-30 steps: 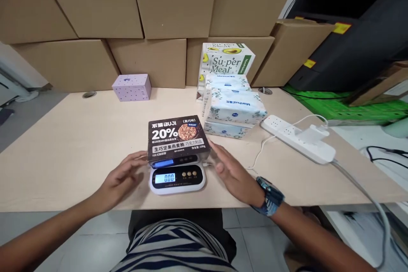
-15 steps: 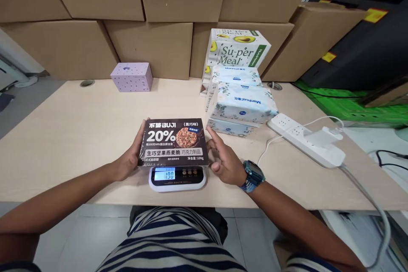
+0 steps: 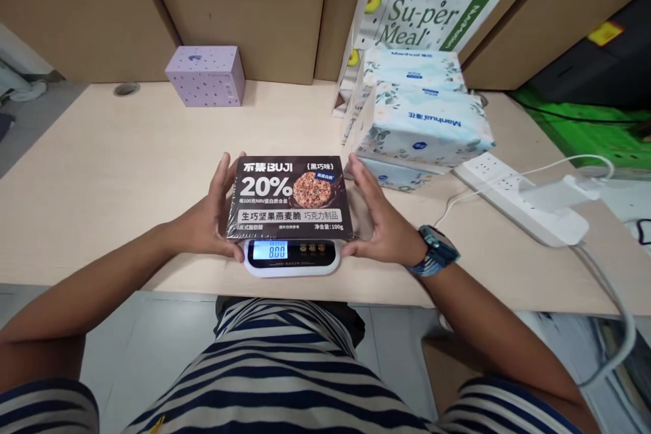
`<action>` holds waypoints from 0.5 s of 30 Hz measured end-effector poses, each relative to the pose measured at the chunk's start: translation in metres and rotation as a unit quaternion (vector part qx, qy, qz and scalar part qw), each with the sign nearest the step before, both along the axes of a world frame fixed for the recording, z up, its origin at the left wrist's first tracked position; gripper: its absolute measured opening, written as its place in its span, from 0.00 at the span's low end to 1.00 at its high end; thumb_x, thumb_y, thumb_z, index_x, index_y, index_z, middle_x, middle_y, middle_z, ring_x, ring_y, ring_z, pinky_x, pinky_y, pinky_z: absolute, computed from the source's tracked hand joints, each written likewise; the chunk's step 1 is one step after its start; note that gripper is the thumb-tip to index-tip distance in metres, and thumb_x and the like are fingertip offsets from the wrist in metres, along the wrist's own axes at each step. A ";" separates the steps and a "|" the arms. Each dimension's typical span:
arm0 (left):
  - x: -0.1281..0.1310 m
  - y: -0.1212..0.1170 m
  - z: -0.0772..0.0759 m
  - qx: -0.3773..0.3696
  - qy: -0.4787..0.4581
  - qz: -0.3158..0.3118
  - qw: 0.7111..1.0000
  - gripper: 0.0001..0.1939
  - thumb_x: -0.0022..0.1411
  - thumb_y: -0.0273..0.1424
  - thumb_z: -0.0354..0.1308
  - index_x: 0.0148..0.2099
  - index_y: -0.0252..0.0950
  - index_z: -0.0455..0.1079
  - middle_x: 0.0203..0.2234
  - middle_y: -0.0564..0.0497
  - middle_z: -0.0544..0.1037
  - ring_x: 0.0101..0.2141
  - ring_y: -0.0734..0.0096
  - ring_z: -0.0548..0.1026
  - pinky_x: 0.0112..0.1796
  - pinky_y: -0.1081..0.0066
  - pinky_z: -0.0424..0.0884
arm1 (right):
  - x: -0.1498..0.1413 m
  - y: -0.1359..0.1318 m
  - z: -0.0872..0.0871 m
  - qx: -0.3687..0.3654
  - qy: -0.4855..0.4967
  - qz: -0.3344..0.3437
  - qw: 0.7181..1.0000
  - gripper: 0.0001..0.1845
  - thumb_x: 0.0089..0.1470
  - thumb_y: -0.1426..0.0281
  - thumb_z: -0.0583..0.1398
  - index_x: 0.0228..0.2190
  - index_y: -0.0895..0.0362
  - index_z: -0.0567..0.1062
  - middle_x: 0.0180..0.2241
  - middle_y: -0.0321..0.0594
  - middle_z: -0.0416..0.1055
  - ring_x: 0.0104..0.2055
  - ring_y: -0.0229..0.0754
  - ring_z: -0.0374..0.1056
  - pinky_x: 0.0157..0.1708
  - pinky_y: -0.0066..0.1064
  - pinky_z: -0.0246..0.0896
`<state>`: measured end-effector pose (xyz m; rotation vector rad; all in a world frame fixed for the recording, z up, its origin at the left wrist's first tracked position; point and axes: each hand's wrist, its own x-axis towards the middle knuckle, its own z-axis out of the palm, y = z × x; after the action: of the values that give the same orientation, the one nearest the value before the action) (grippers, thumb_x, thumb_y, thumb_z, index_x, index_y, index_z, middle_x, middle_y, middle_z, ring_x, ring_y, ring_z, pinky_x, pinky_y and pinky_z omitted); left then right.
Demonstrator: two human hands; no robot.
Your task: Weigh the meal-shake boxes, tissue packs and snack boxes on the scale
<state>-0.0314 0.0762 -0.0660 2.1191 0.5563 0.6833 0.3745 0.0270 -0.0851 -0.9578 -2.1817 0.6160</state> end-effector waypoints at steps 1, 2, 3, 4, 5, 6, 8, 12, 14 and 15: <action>0.000 0.002 0.002 0.002 -0.001 0.003 1.000 0.95 0.36 0.46 0.89 0.80 0.67 0.13 0.83 0.48 0.23 0.81 0.30 0.30 0.78 0.30 0.38 | 0.003 0.001 0.007 -0.024 0.001 0.004 1.000 0.77 0.49 0.33 0.70 0.79 0.33 0.28 0.84 0.38 0.28 0.86 0.65 0.34 0.81 0.67 0.45; -0.001 0.003 0.003 0.005 -0.002 0.005 1.000 0.95 0.35 0.46 0.90 0.80 0.67 0.14 0.84 0.48 0.26 0.81 0.29 0.31 0.78 0.29 0.38 | 0.006 0.003 0.016 -0.043 -0.003 0.005 0.999 0.78 0.49 0.35 0.72 0.79 0.32 0.27 0.84 0.38 0.28 0.85 0.65 0.35 0.81 0.67 0.47; -0.001 0.004 0.004 0.007 -0.004 0.005 1.000 0.95 0.35 0.46 0.90 0.80 0.66 0.16 0.84 0.47 0.27 0.81 0.29 0.32 0.78 0.29 0.37 | 0.009 0.005 0.024 -0.055 -0.011 0.003 0.998 0.79 0.48 0.37 0.74 0.79 0.32 0.29 0.84 0.38 0.30 0.85 0.65 0.37 0.80 0.68 0.48; -0.002 0.005 0.004 0.010 -0.006 0.005 1.000 0.95 0.34 0.46 0.90 0.81 0.66 0.17 0.84 0.47 0.29 0.81 0.28 0.32 0.78 0.29 0.37 | 0.012 0.006 0.031 -0.060 -0.020 0.002 0.998 0.79 0.46 0.39 0.76 0.79 0.32 0.31 0.84 0.38 0.33 0.85 0.66 0.39 0.80 0.69 0.48; -0.003 0.005 0.004 0.011 -0.007 0.006 1.000 0.94 0.34 0.46 0.90 0.81 0.67 0.18 0.84 0.47 0.30 0.81 0.28 0.32 0.78 0.29 0.36 | 0.014 0.008 0.038 -0.061 -0.029 0.001 0.998 0.80 0.45 0.41 0.78 0.80 0.33 0.34 0.83 0.38 0.35 0.85 0.66 0.41 0.80 0.69 0.47; -0.004 0.006 0.004 0.011 -0.009 0.006 1.000 0.94 0.35 0.46 0.90 0.81 0.67 0.18 0.84 0.48 0.31 0.81 0.29 0.32 0.78 0.29 0.37 | 0.015 0.009 0.042 -0.061 -0.034 0.002 0.998 0.81 0.43 0.43 0.79 0.80 0.33 0.35 0.83 0.38 0.36 0.84 0.67 0.41 0.81 0.70 0.46; -0.006 0.007 0.002 0.009 -0.017 0.013 1.000 0.94 0.34 0.46 0.90 0.81 0.68 0.19 0.84 0.48 0.34 0.81 0.29 0.34 0.78 0.28 0.39 | 0.015 0.011 0.044 -0.069 -0.033 0.004 0.997 0.85 0.40 0.45 0.81 0.80 0.34 0.33 0.83 0.38 0.35 0.85 0.67 0.40 0.80 0.70 0.46; -0.008 0.010 -0.001 0.001 -0.026 0.041 0.999 0.95 0.28 0.47 0.91 0.82 0.67 0.25 0.84 0.46 0.45 0.81 0.27 0.45 0.78 0.29 0.45 | 0.003 0.010 0.027 -0.111 -0.010 0.030 0.993 0.88 0.43 0.42 0.79 0.77 0.33 0.20 0.83 0.41 0.30 0.85 0.63 0.36 0.79 0.72 0.45; -0.008 0.011 -0.001 0.006 -0.030 0.043 0.999 0.94 0.28 0.49 0.90 0.82 0.67 0.26 0.83 0.46 0.48 0.80 0.27 0.49 0.79 0.30 0.47 | -0.006 0.009 0.016 -0.129 0.036 0.046 0.990 0.87 0.47 0.38 0.75 0.74 0.34 0.13 0.83 0.42 0.30 0.85 0.59 0.39 0.79 0.68 0.48; -0.007 0.012 -0.001 0.012 -0.034 0.040 0.999 0.94 0.28 0.49 0.90 0.82 0.67 0.27 0.83 0.46 0.49 0.80 0.28 0.50 0.79 0.30 0.47 | -0.010 0.008 0.012 -0.135 0.063 0.051 0.987 0.87 0.48 0.37 0.74 0.74 0.35 0.10 0.83 0.43 0.31 0.85 0.58 0.41 0.80 0.66 0.49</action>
<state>-0.0388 0.0880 -0.0670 2.0966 0.6017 0.8078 0.3642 0.0347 -0.0730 -0.9190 -2.0785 1.0152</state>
